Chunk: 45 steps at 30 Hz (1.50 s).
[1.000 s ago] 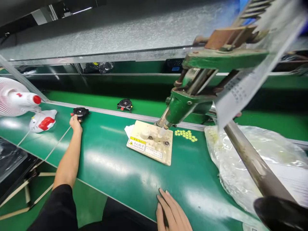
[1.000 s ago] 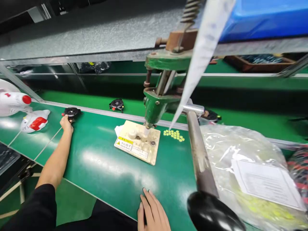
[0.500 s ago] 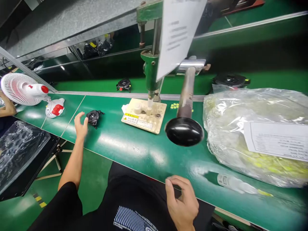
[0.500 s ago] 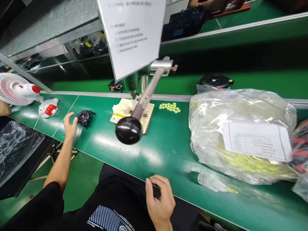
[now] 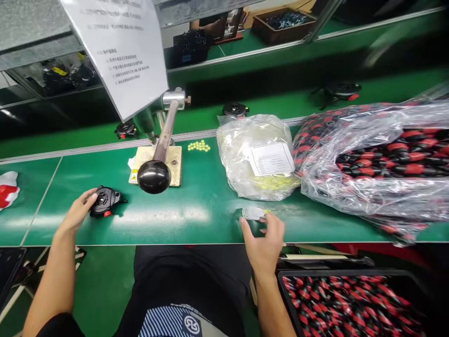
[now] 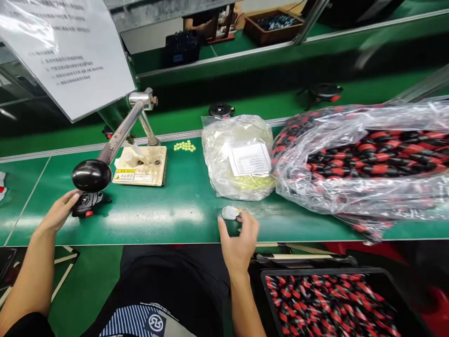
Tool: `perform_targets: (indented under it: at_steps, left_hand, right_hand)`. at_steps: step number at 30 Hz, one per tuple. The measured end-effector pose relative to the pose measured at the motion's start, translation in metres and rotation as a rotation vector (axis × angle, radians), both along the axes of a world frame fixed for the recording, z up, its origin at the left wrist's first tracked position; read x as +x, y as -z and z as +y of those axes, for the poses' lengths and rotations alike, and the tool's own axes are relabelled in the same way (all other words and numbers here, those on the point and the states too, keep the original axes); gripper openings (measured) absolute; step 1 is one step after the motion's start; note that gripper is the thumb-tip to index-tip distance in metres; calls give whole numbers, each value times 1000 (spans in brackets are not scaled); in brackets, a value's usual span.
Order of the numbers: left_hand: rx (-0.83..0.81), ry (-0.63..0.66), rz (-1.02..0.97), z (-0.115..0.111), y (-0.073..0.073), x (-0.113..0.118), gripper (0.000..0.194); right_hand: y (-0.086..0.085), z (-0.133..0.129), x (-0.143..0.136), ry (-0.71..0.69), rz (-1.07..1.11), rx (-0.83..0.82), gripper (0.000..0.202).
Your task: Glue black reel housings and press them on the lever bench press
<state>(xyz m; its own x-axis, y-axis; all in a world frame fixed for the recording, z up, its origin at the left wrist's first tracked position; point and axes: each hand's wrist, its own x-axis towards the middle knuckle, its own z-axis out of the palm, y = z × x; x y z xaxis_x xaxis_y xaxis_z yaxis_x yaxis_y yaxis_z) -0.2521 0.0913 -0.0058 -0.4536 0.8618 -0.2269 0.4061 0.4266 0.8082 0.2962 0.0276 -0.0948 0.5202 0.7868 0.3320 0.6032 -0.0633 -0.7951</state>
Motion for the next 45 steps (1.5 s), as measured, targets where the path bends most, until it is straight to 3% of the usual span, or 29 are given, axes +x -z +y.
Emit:
perform_targets:
  at_steps: [2,5,11,13,16,19,26,30,34,39,45]
  left_hand:
    - [-18,-43,-162,1,0,19,63]
    - [-80,-52,-375,-8,2,52,59]
    - [13,-71,-592,-43,9,147,53]
    - [3,-36,-659,-51,8,180,50]
    - [-12,21,-724,-58,0,216,49]
    - [9,67,-773,-64,-11,234,47]
    - [-90,167,-958,-74,-21,252,40]
    - [-112,185,-998,-77,-21,256,36]
    - [-98,158,-981,-81,-23,257,38]
    - [-76,173,-1002,-84,-27,258,39]
    - [-84,169,-1037,-86,-30,259,41]
  right_hand:
    - [-5,12,1,-69,-25,7,35]
    - [-14,18,-5,-221,88,11,29]
    - [-40,1,-38,-807,475,-346,37]
    - [-48,1,-48,-890,616,-375,38]
    - [-56,10,-51,-717,840,-225,40]
    - [-60,23,-42,-537,1036,-39,38]
    - [-82,35,-36,-471,1238,5,45]
    - [-107,33,-59,-397,1140,100,42]
    - [-125,24,-80,-313,751,349,32]
    - [-131,14,-86,-342,188,487,21]
    - [-133,18,-86,-375,-51,607,10]
